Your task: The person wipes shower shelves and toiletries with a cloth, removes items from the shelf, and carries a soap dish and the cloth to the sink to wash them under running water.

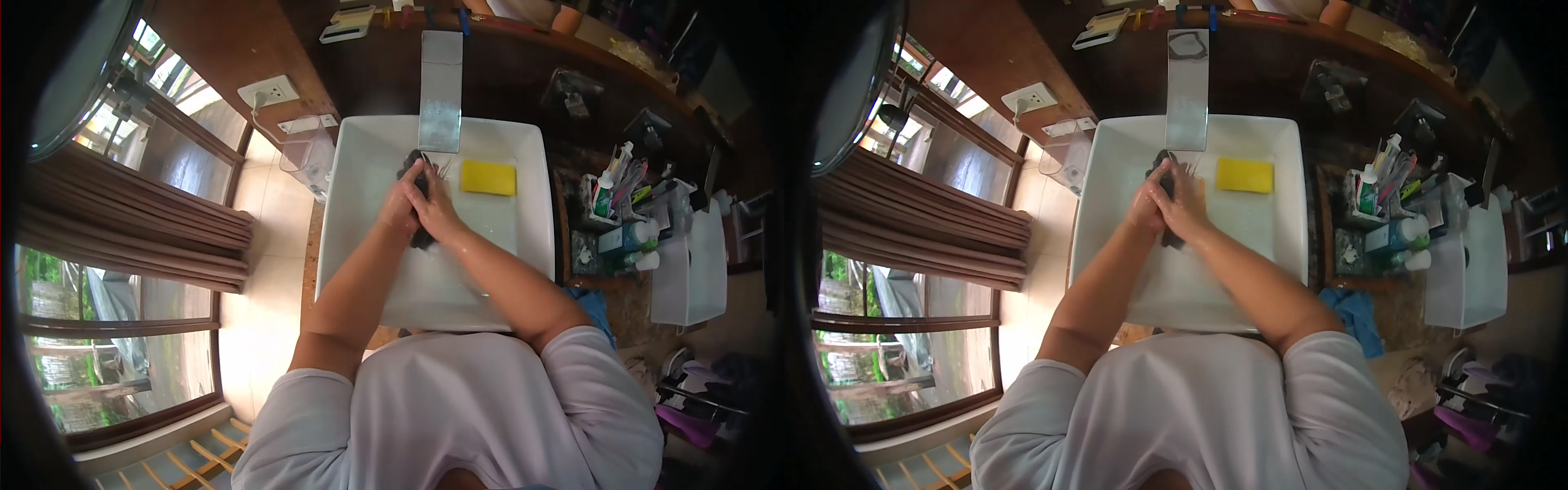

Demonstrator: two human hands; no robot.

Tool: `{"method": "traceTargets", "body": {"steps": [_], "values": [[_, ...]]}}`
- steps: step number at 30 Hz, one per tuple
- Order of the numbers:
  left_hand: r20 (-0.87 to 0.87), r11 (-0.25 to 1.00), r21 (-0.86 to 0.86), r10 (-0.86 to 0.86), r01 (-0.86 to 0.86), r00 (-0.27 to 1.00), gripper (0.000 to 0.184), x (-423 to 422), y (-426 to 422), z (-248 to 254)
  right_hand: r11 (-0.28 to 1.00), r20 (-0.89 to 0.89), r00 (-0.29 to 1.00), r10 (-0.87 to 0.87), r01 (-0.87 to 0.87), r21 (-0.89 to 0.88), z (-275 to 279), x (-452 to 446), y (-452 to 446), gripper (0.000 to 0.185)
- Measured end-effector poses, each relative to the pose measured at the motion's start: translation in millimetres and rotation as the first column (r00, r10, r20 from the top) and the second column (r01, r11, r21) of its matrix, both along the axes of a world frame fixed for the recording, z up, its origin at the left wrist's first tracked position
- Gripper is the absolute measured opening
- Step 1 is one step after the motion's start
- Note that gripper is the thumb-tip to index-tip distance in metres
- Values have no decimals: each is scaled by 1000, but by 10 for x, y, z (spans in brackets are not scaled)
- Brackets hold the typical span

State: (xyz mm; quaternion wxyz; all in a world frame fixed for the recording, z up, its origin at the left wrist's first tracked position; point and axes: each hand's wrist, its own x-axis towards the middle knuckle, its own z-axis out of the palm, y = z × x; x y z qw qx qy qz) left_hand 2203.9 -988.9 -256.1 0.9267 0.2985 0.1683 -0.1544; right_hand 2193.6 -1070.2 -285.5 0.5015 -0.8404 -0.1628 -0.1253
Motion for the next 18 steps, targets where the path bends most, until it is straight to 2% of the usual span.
{"method": "traceTargets", "body": {"steps": [1, 2, 3, 5, 6, 7, 9, 10, 11, 12, 13, 15, 16, 17, 18], "values": [[59, 998, 13, 55, -56, 997, 27, 23, -2, 10, 985, 66, 996, 68, -77, 152, 130, 20, -60, 57], [121, 967, 140, 196, -213, 973, 29, 43, 40, 25, 942, 141, 982, 125, -162, 293, 204, 34, -122, 53], [115, 944, 126, 292, -305, 949, 31, 59, 125, 34, 941, -34, 982, 184, -166, 295, 193, 33, -171, 50], [103, 869, 98, 476, -485, 873, 36, 91, 292, 63, 937, -371, 883, 286, -176, 301, 158, 41, -270, 42], [90, 883, 119, 446, -454, 891, 37, 78, 294, 101, 954, -465, 844, 267, -161, 254, 115, 153, -317, 29], [72, 895, 141, 416, -422, 906, 38, 19, 269, 157, 889, -511, 817, 268, -5, 458, 272, 166, -314, 24], [34, 913, 174, 369, -369, 929, 41, -69, 190, 226, 599, -492, 828, 269, 256, 759, 274, 332, -358, 24], [6, 965, 87, 246, -246, 969, 45, 34, 200, -156, 646, -527, 790, 313, 230, 728, 297, 301, -328, 27], [97, 963, 160, 202, -216, 975, 43, 31, 28, -257, 878, -400, 913, 79, 127, 462, 197, 174, -207, 23], [99, 996, 41, 70, -75, 993, 38, 82, 49, -482, 962, -30, 999, -12, 20, 272, 242, 10, -101, 21], [115, 994, -78, -65, 74, 991, 36, 133, 63, -759, 999, 352, 936, -16, 2, 40, 332, -120, -47, 20], [320, 980, -52, 197, -190, 927, 35, 63, -180, -1184, 978, 359, 910, 206, -199, -59, 587, -241, -80, 22], [408, 969, -141, 243, -202, 880, 36, 77, -220, -1308, 948, 355, 879, 319, -300, -108, 654, -254, -93, 23], [487, 952, -236, 289, -194, 824, 38, 92, -259, -1434, 966, 385, 886, 258, -229, -120, 635, -226, -113, 22], [383, 964, -166, 258, -208, 887, 38, 67, -281, -1267, 979, 414, 889, 197, -156, -130, 590, -162, -157, 22]]}}
